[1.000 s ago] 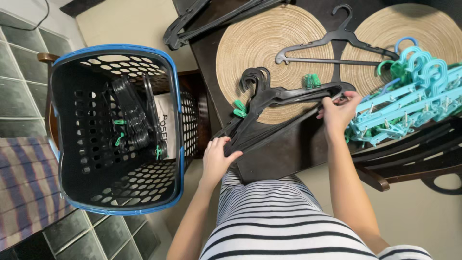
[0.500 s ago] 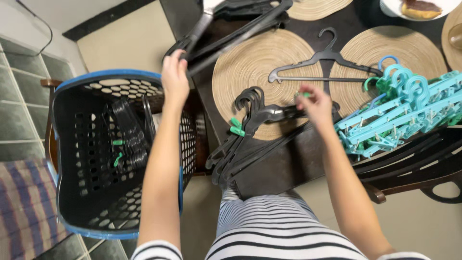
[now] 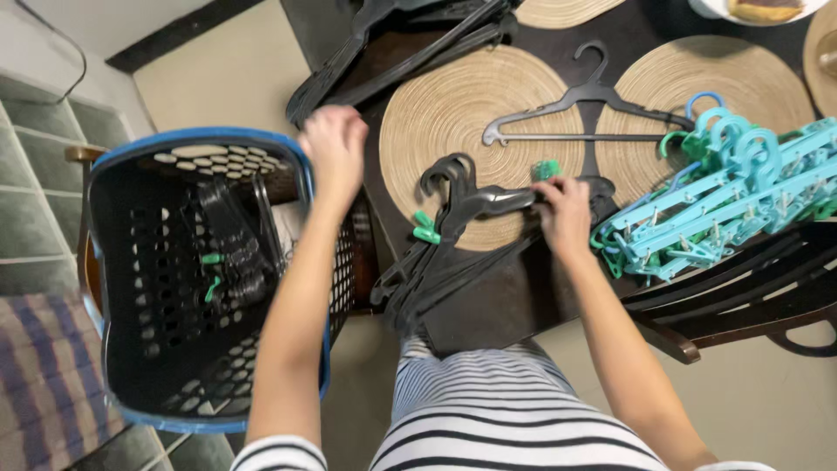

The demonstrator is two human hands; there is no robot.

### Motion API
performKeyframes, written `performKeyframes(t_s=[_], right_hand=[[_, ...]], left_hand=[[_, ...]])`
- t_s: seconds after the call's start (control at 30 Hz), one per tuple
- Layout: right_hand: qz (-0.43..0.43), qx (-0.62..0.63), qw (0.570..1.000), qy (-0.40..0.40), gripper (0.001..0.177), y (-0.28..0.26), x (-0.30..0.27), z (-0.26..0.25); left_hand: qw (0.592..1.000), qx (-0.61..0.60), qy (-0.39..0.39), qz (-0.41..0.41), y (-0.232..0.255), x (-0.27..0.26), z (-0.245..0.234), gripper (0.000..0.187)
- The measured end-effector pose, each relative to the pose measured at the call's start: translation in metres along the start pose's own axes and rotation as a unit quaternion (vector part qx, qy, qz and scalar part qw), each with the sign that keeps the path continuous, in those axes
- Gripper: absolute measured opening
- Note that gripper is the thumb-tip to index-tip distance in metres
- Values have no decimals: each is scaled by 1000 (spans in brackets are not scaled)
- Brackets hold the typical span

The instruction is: The person takes clothes hangers out of a laundry basket and sorts them into separate piles on the table by hand.

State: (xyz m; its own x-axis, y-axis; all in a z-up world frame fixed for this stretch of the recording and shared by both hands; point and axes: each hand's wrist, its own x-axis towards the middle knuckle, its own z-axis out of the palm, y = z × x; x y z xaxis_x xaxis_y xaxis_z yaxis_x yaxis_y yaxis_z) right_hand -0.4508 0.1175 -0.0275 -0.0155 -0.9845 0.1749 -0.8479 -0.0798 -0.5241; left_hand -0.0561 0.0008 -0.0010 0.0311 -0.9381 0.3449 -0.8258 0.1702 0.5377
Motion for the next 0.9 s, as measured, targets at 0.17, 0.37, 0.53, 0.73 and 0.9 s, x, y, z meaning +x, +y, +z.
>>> performKeyframes(t_s=[0.17,0.37,0.53,0.73,0.9], right_hand=[[-68,-15,997,45,40,14,9,-9],[-22,-12,1000,15,36,29,16,-18],[-42,-24,998,34,35,23,20,-34],[-32,116,980,159,39,-17,42,-55],[-80,107,963,233,46,-10,48,-47]], left_hand=[[970,-154,-165,-95,81,-126,-36,45],[977,-92,-141,-133,104,-217,-47,45],[974,-144,-112,-134,94,-221,-44,26],[989,-136,-2,-49,64,-134,-47,25],[991,-115,54,-43,-1,-22,-30,26]])
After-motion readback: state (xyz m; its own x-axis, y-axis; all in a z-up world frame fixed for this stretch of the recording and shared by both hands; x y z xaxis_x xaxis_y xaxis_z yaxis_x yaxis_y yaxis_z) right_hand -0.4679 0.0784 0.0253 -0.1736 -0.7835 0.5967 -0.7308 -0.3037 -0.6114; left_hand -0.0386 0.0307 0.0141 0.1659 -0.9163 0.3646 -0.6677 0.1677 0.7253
